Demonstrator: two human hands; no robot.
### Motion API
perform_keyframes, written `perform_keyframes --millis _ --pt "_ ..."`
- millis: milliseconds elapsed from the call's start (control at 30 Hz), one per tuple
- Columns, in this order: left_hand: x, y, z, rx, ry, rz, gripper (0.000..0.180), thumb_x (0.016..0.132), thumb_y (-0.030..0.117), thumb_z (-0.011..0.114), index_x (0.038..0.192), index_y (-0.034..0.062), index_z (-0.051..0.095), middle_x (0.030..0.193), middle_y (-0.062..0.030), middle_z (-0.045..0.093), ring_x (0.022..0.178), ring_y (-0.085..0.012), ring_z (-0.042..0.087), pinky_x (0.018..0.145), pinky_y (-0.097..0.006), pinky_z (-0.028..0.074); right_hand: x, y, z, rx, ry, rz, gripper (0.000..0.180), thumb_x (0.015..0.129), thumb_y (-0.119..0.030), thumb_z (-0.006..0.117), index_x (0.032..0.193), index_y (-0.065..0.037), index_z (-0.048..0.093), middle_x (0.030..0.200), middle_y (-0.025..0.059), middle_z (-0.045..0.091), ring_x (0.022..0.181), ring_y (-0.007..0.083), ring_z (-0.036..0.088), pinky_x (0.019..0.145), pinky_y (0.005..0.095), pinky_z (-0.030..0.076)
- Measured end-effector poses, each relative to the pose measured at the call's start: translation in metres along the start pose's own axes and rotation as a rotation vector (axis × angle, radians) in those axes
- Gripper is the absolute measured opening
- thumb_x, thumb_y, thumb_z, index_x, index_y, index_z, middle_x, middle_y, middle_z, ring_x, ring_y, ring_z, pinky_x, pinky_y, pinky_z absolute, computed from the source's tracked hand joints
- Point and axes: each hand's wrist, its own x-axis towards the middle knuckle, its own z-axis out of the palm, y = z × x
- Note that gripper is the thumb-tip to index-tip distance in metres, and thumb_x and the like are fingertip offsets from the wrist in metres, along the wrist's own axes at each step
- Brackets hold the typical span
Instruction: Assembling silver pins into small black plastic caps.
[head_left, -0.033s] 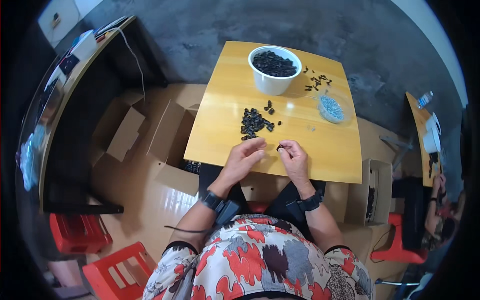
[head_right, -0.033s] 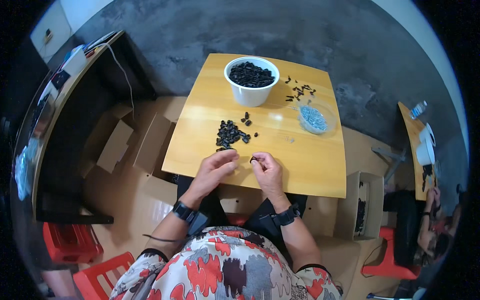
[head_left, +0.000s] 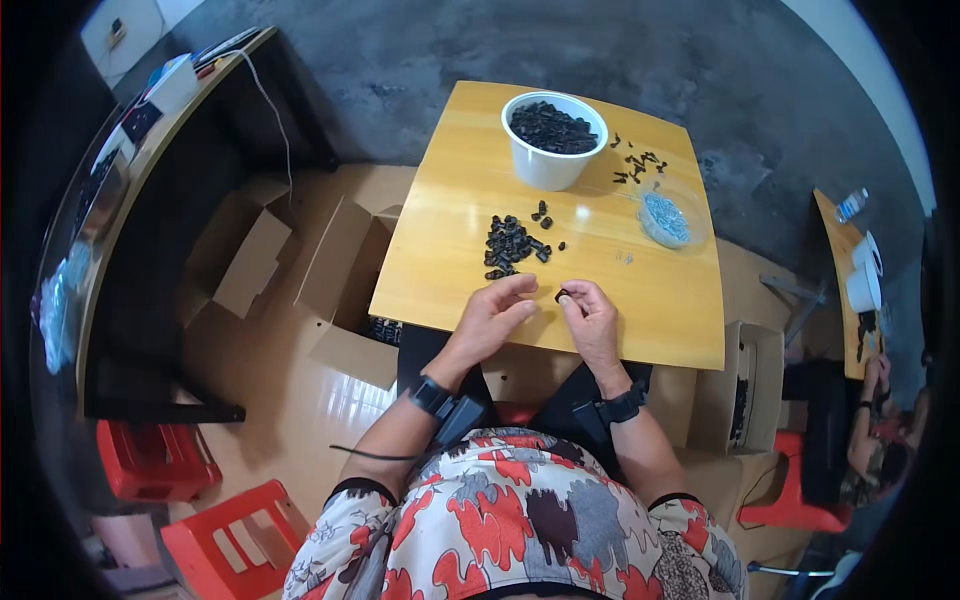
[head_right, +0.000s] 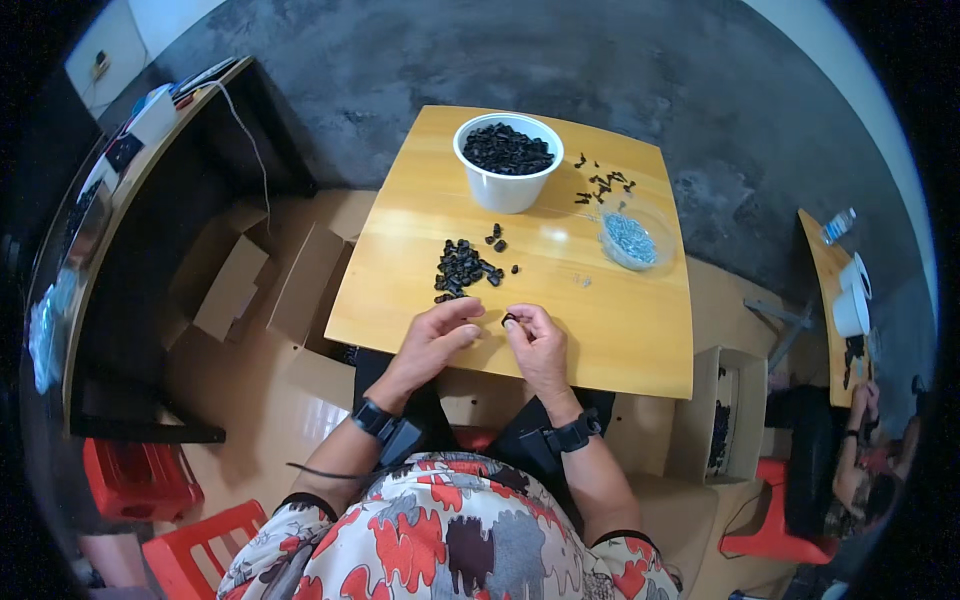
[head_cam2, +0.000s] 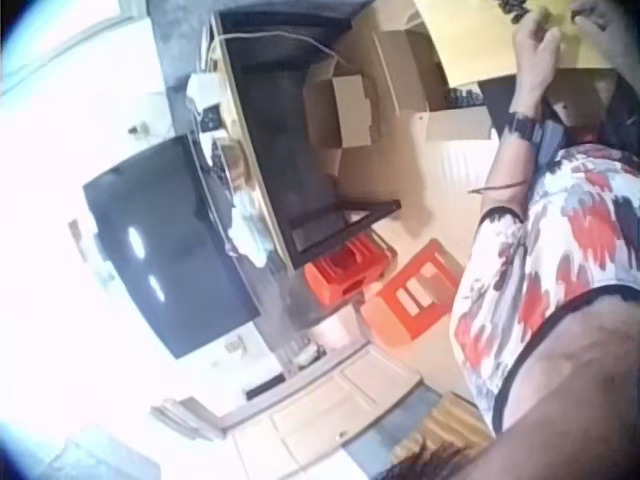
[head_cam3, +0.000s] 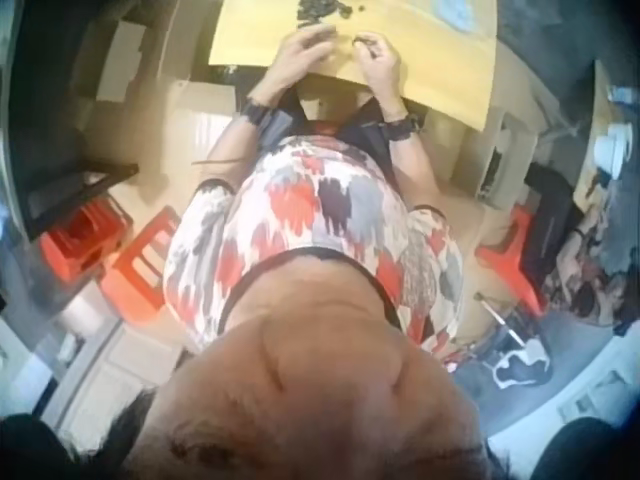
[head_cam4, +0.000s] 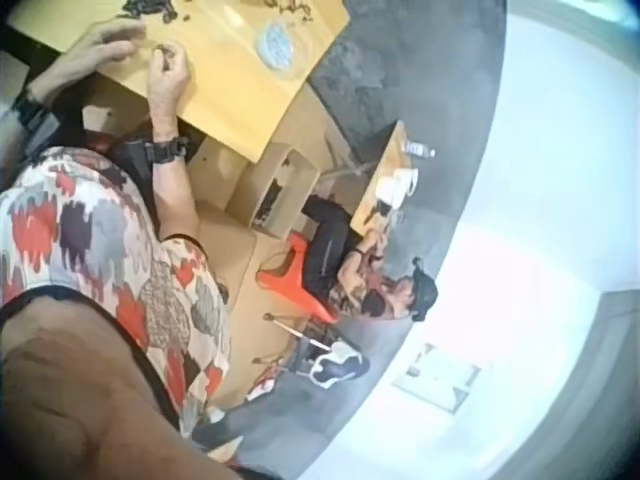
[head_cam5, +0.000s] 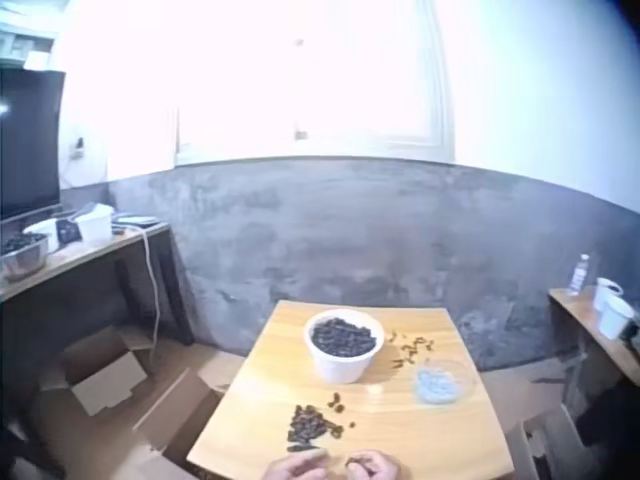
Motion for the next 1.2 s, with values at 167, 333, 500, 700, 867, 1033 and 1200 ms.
perform_keyframes --millis 167,333,500,700,867,1033,1200 --pt "0.013 -0.016 0.012 0.114 -0.096 0.078 0.042 0.086 0.006 0.061 0.126 -0.0006 0.049 0.114 -0.0078 0.059 0.095 -0.0123 0.060 0.084 -0.026 0.049 0.007 0.012 -0.007 -0.006 -0.052 -0.033 0.017 0.084 -0.001 0.061 0.101 0.000 0.060 0.085 0.0022 0.064 0.072 0.0051 0.058 0.065 0.0203 0.047" --pt "0.019 -0.022 0.014 0.180 -0.067 0.116 0.036 0.085 0.007 0.065 0.119 -0.0001 0.056 0.102 -0.0052 0.064 0.090 -0.0095 0.060 0.080 -0.024 0.050 0.007 0.004 -0.007 0.033 -0.125 -0.025 0.016 0.085 -0.001 0.060 0.101 0.002 0.060 0.088 0.0042 0.066 0.075 0.0076 0.060 0.068 0.0213 0.049" --pt "0.017 -0.024 0.016 0.232 -0.015 0.123 0.030 0.084 0.009 0.067 0.111 -0.0006 0.061 0.094 -0.0035 0.065 0.085 -0.0081 0.060 0.077 -0.023 0.050 0.006 0.008 -0.006 0.089 -0.169 -0.005 0.017 0.087 -0.003 0.061 0.102 0.002 0.062 0.091 0.0059 0.067 0.081 0.0093 0.062 0.073 0.0221 0.050" --pt "0.016 -0.020 0.017 0.285 0.010 0.126 0.028 0.083 0.010 0.068 0.108 -0.0006 0.062 0.090 -0.0022 0.065 0.081 -0.0073 0.060 0.074 -0.022 0.050 0.005 0.002 -0.006 0.043 -0.180 -0.046 0.016 0.087 -0.006 0.061 0.101 0.001 0.064 0.090 0.0053 0.068 0.082 0.0096 0.063 0.075 0.0233 0.050" --pt "0.016 -0.024 0.016 0.358 0.023 0.142 0.027 0.083 0.010 0.068 0.108 -0.0006 0.062 0.088 -0.0020 0.065 0.080 -0.0070 0.059 0.073 -0.022 0.049 0.003 -0.001 -0.004 0.010 -0.166 -0.077 0.015 0.086 -0.006 0.061 0.099 0.001 0.065 0.090 0.0061 0.068 0.082 0.0097 0.063 0.074 0.0237 0.051" --pt "0.016 -0.022 0.016 0.385 -0.005 0.204 0.023 0.084 0.011 0.065 0.105 -0.0009 0.063 0.088 -0.0016 0.065 0.080 -0.0071 0.059 0.073 -0.022 0.049 0.002 -0.005 -0.004 0.006 -0.163 -0.078 0.015 0.086 -0.005 0.061 0.099 0.001 0.065 0.089 0.0059 0.068 0.080 0.0094 0.063 0.073 0.0236 0.051" --pt "0.018 -0.022 0.014 0.398 -0.027 0.206 0.020 0.086 0.011 0.063 0.101 -0.0012 0.063 0.088 -0.0016 0.065 0.080 -0.0066 0.058 0.072 -0.023 0.049 0.006 0.002 -0.003 -0.018 -0.088 -0.091 0.016 0.086 -0.006 0.061 0.100 0.001 0.063 0.086 0.0040 0.067 0.075 0.0077 0.061 0.069 0.0229 0.050"
